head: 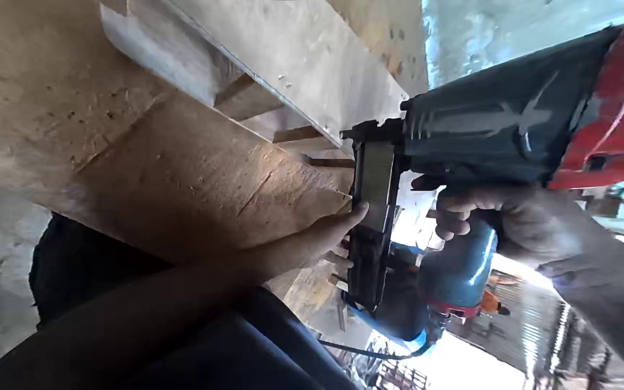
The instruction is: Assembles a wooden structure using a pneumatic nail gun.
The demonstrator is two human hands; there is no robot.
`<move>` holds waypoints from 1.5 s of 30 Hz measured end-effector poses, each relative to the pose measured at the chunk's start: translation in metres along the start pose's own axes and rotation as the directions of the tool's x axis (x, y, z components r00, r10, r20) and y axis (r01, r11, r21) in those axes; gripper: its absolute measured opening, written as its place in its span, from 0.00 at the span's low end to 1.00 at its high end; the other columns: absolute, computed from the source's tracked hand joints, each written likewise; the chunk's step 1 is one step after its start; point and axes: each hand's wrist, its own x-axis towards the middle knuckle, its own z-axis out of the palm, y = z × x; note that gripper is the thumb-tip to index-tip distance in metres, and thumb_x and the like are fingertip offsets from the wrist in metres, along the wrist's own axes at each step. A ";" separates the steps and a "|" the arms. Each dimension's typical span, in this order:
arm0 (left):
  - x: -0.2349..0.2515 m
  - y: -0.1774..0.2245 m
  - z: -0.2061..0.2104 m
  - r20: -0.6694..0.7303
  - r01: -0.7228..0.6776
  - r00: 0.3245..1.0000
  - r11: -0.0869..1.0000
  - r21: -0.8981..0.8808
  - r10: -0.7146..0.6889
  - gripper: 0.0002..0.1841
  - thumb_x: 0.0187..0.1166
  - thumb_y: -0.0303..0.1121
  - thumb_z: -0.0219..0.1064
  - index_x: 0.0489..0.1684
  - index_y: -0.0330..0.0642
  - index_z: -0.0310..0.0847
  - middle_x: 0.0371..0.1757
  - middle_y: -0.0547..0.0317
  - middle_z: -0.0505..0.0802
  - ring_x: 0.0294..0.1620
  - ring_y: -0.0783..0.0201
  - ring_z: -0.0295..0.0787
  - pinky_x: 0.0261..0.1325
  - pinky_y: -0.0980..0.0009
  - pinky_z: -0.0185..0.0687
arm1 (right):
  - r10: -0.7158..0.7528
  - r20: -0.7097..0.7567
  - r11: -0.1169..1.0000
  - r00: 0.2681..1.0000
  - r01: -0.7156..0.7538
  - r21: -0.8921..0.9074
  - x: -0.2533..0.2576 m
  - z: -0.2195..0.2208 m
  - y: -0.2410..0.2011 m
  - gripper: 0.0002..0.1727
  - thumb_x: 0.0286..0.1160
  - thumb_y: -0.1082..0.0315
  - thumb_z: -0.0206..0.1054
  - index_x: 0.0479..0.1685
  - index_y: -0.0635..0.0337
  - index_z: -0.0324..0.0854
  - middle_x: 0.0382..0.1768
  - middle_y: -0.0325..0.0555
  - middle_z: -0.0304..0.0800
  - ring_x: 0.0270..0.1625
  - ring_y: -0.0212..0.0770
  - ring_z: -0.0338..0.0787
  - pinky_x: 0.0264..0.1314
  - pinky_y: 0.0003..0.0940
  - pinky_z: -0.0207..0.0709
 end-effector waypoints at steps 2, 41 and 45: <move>-0.002 -0.002 0.002 0.058 -0.036 0.998 0.999 0.021 0.035 0.42 0.78 0.73 0.55 0.86 0.55 0.69 0.76 0.45 0.84 0.72 0.41 0.84 0.65 0.32 0.83 | -0.002 -0.011 1.000 1.000 0.002 -0.015 0.000 0.000 -0.002 0.13 0.60 0.70 0.66 0.45 0.56 0.87 0.18 0.41 0.78 0.18 0.35 0.80 0.23 0.33 0.82; -0.110 0.004 0.036 0.560 -0.352 0.700 -0.470 0.810 0.442 0.64 0.50 0.67 0.83 0.94 0.51 0.54 0.91 0.55 0.67 0.94 0.54 0.52 0.92 0.59 0.57 | -0.256 -0.228 0.776 0.939 0.340 0.530 -0.094 -0.010 0.084 0.12 0.68 0.65 0.59 0.43 0.54 0.87 0.16 0.33 0.76 0.19 0.29 0.79 0.29 0.29 0.82; -0.114 0.003 0.046 0.529 -0.351 0.772 -0.458 0.816 0.351 0.71 0.43 0.70 0.85 0.95 0.48 0.49 0.91 0.48 0.64 0.93 0.52 0.54 0.92 0.58 0.58 | -0.213 -0.257 0.760 0.943 0.325 0.562 -0.096 -0.011 0.091 0.11 0.68 0.65 0.58 0.36 0.54 0.86 0.16 0.32 0.75 0.18 0.28 0.78 0.27 0.26 0.81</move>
